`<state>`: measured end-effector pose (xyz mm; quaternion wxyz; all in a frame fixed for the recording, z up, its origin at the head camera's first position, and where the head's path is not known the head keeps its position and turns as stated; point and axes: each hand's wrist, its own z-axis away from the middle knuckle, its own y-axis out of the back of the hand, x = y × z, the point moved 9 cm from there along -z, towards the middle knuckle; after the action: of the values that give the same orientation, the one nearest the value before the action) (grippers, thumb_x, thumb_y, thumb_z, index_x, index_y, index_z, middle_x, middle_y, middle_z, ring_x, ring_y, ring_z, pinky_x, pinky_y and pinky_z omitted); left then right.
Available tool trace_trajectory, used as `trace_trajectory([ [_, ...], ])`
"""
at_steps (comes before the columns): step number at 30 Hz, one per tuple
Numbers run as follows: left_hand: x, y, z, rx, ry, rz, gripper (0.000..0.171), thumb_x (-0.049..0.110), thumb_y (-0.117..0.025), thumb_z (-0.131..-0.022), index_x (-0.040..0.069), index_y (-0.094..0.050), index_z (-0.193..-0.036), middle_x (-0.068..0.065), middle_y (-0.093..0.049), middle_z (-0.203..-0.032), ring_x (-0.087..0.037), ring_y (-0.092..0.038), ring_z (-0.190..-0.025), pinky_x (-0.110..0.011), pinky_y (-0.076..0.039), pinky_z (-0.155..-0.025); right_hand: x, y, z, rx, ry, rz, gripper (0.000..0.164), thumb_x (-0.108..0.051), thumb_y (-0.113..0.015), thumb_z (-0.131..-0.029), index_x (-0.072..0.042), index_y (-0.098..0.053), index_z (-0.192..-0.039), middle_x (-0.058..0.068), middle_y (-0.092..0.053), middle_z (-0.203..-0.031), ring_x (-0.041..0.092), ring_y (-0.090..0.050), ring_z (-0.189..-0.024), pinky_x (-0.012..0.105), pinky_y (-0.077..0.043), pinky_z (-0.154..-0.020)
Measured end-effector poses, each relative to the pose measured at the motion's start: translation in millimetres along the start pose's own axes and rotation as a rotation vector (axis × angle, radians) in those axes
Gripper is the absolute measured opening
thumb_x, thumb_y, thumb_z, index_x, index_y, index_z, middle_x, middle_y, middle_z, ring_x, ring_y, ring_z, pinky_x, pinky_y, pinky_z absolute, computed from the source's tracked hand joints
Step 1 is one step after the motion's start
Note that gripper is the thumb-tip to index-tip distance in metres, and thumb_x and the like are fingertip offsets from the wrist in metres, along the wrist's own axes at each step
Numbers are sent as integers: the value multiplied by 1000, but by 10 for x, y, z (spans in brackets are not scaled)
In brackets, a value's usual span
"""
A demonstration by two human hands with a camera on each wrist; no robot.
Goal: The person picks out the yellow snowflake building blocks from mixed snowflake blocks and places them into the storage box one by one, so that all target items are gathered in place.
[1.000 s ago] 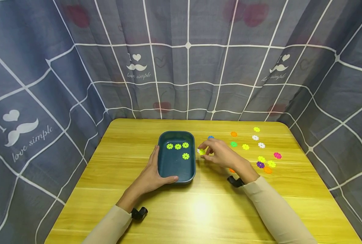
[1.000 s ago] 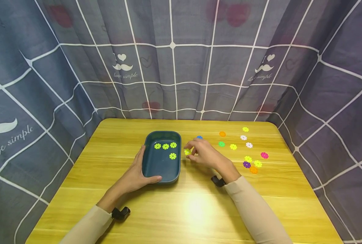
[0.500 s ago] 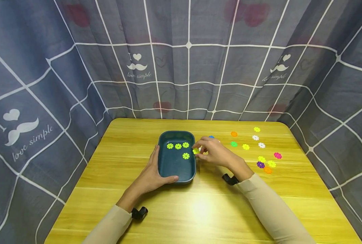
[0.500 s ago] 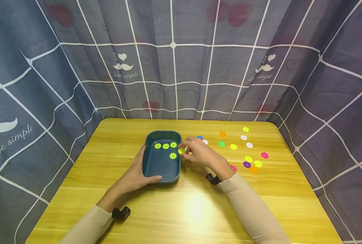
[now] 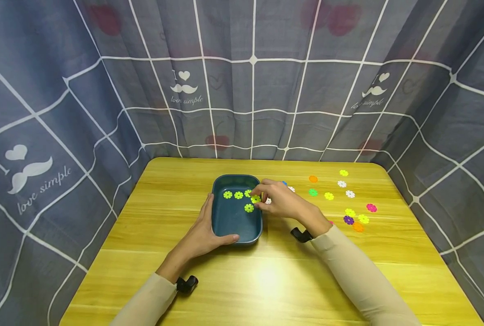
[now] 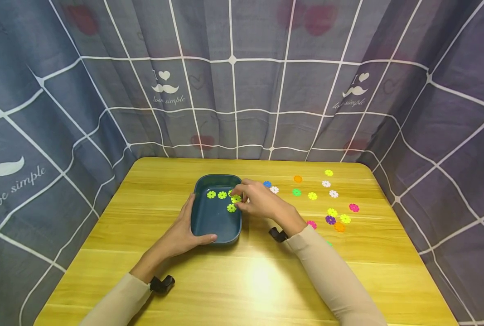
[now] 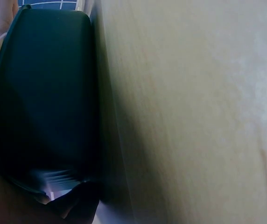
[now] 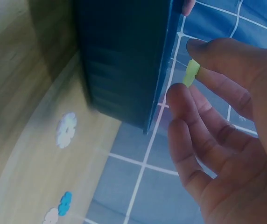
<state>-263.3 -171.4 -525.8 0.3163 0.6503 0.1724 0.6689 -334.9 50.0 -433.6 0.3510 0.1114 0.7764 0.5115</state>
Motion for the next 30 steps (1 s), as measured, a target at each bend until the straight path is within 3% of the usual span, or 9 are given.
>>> trace_trajectory([
  [9,20,0,0,-7,-5,2,156,72,-97,-86,30,14,-188,-3,10,-199,-49,-20,-182,-78,-37,-136,-68,-12,-140,-32,-1,15,31,-19,-90,-105,-11,-85,-135,8,-79,-124,14,-75,-90,27,-64,-81],
  [15,16,-1,4,-7,-7,1,155,68,-97,-88,30,15,-188,-4,11,-199,-50,-21,-181,-79,-38,-136,-117,-51,-247,-49,17,22,32,-18,-90,-105,-8,-85,-135,10,-81,-127,24,-81,-94,31,-67,-85],
  [22,5,-3,9,-12,-18,4,155,72,-95,-88,29,15,-188,-4,11,-199,-50,-21,-182,-78,-37,-136,-164,-98,-373,-72,28,39,34,-22,-89,-107,-8,-85,-137,9,-82,-129,21,-81,-96,34,-69,-89],
  [30,3,0,0,-8,-27,6,154,69,-96,-89,29,15,-188,-4,11,-199,-51,-25,-180,-78,-39,-135,-197,-147,-475,-102,35,15,33,-21,-87,-108,-6,-84,-138,10,-82,-132,28,-83,-105,35,-70,-93],
])
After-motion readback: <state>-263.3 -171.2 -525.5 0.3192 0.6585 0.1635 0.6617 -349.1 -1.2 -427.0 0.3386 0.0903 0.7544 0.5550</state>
